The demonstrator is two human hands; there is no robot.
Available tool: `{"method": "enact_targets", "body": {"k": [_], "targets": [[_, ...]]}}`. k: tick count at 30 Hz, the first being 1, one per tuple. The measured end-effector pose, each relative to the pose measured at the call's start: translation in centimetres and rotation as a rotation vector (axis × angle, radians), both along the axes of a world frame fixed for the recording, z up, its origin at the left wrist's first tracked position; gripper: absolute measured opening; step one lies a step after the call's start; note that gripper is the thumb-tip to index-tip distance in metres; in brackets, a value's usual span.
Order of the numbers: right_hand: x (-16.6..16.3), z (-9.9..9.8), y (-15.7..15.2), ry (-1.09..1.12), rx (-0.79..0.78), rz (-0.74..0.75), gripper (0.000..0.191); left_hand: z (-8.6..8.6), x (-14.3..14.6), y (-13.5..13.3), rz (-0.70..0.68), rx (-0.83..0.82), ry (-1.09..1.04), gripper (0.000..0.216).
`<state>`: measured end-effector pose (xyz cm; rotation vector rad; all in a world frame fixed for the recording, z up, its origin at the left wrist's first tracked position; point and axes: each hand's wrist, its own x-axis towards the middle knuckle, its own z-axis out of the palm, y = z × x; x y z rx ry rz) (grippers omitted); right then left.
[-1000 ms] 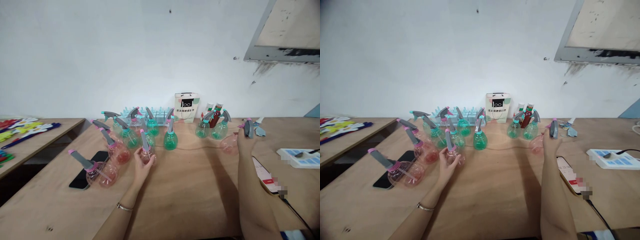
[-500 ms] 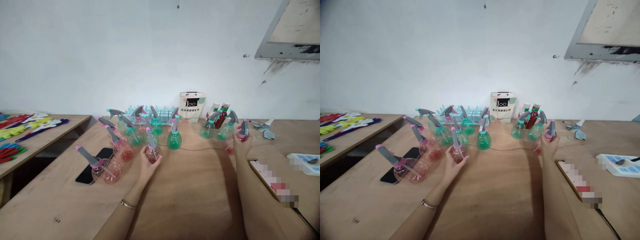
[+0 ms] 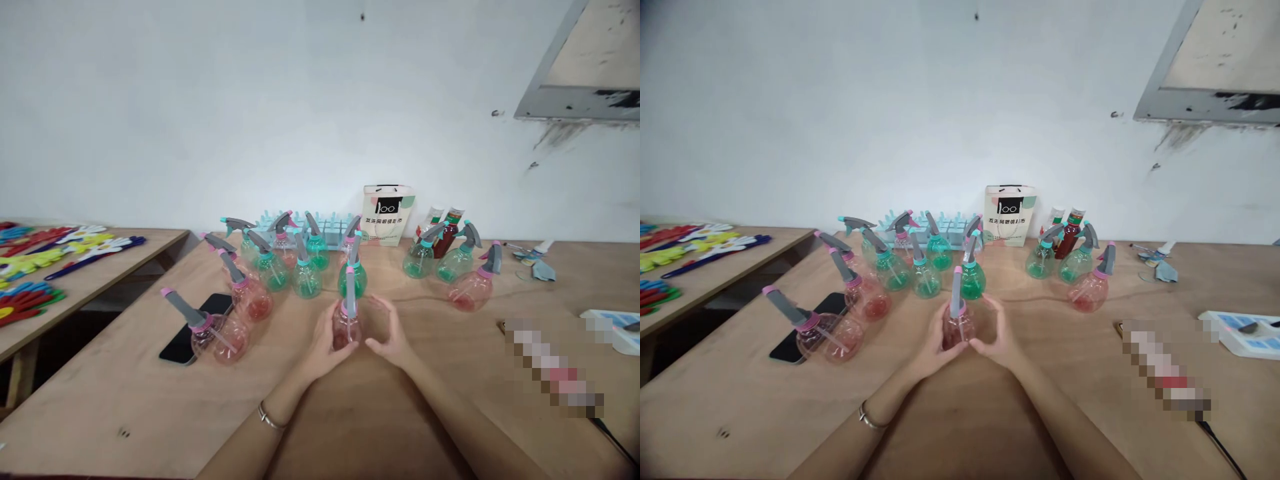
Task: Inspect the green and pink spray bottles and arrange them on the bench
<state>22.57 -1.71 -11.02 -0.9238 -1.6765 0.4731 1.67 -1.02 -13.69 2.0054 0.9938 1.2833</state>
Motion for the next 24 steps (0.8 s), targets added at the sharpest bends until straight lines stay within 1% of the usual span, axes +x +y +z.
{"method": "enact_targets", "body": {"k": [2, 3, 5, 7, 8, 10, 11, 13, 14, 16, 17, 19, 22, 24], "targets": [[-1.3, -0.2, -0.6, 0.022, -0.071, 0.116, 0.084, 0.3, 0.2, -0.6, -0.081, 0.045, 0.123, 0.095], [-1.4, -0.2, -0.7, 0.033, -0.101, 0.14, 0.083, 0.5, 0.2, -0.8, -0.127, 0.06, 0.17, 0.097], [-0.8, 0.3, -0.8, 0.038, -0.148, 0.143, 0.071, 0.9, 0.3, -1.1, -0.215, 0.076, 0.232, 0.097], [0.4, 0.9, -0.6, 0.024, -0.197, 0.154, 0.054, 1.2, 0.2, -1.3, -0.284, 0.067, 0.266, 0.089], [1.0, 1.2, -0.5, 0.01, -0.223, 0.162, 0.047, 1.2, 0.2, -1.2, -0.306, 0.058, 0.28, 0.084], [2.0, 1.8, -0.3, -0.02, -0.251, 0.174, 0.041, 1.3, 0.2, -1.0, -0.315, 0.049, 0.295, 0.071], [2.2, 2.0, -0.3, -0.033, -0.256, 0.176, 0.041, 1.3, 0.2, -0.8, -0.296, 0.052, 0.284, 0.065], [2.4, 2.3, -0.4, -0.056, -0.255, 0.177, 0.04, 1.4, 0.3, 0.2, -0.21, 0.076, 0.205, 0.053], [2.4, 2.3, -0.5, -0.063, -0.251, 0.173, 0.039, 1.6, 0.4, 0.9, -0.144, 0.093, 0.142, 0.048], [2.2, 2.2, -0.6, -0.063, -0.236, 0.146, 0.029, 2.1, 0.6, 3.0, 0.008, 0.118, 0.012, 0.043], [2.1, 2.1, -0.6, -0.054, -0.225, 0.126, 0.024, 2.5, 0.8, 4.3, 0.082, 0.125, -0.035, 0.044], [2.0, 1.6, -0.5, -0.026, -0.203, 0.107, 0.02, 3.3, 1.4, 7.1, 0.184, 0.1, -0.079, 0.056], [2.0, 1.0, -0.2, 0.01, -0.183, 0.133, 0.028, 4.3, 2.7, 10.8, 0.208, 0.049, -0.077, 0.076], [2.0, 0.7, 0.0, 0.026, -0.169, 0.151, 0.036, 4.8, 3.7, 12.5, 0.201, 0.022, -0.072, 0.088]]}}
